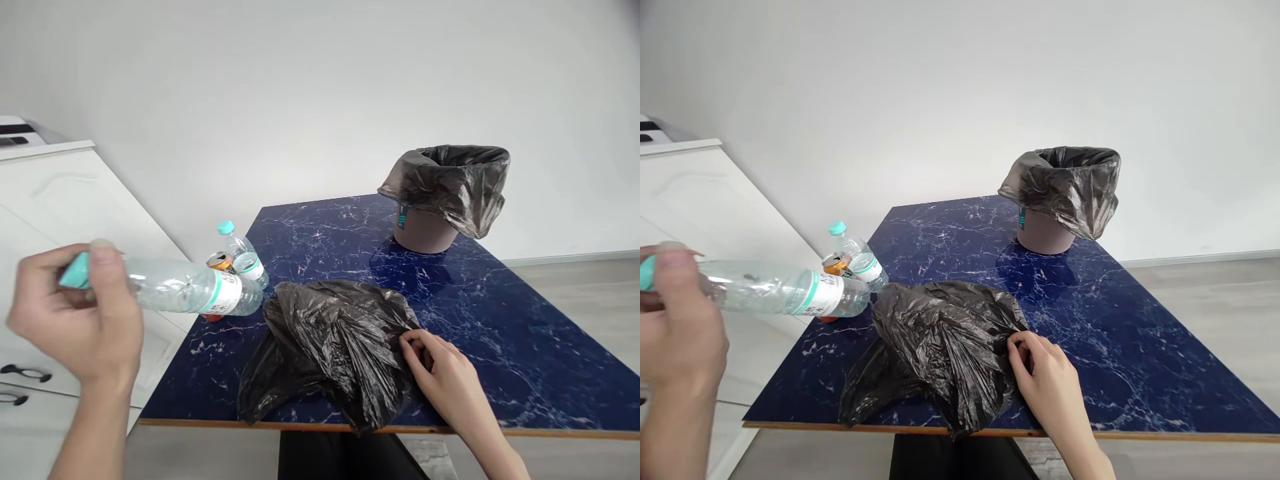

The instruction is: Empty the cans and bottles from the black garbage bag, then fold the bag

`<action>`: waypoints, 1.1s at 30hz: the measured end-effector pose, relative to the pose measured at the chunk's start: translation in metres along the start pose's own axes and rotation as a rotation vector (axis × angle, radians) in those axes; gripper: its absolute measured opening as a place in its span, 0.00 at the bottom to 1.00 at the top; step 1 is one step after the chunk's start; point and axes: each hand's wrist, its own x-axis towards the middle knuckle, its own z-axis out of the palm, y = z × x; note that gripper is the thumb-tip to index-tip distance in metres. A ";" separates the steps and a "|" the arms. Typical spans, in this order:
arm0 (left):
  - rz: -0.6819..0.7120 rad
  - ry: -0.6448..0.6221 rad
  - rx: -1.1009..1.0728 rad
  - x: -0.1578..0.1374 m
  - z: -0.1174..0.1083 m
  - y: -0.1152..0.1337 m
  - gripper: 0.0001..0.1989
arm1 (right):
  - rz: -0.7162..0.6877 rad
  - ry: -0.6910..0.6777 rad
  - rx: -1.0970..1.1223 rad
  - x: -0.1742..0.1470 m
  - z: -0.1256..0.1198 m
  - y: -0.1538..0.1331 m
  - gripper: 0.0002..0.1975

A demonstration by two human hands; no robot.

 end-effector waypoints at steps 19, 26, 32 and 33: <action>0.203 -0.297 0.181 -0.023 0.055 -0.028 0.15 | 0.019 -0.020 0.009 -0.001 0.001 0.002 0.15; 0.208 -0.323 0.232 -0.026 0.050 -0.036 0.21 | -0.005 0.018 0.086 -0.004 -0.008 -0.009 0.14; 0.147 -0.290 0.197 -0.026 0.035 -0.034 0.29 | -0.196 0.157 0.108 -0.023 -0.037 -0.032 0.10; 0.162 -0.257 0.149 -0.029 0.030 -0.032 0.27 | -0.267 0.142 0.098 -0.029 -0.040 -0.036 0.11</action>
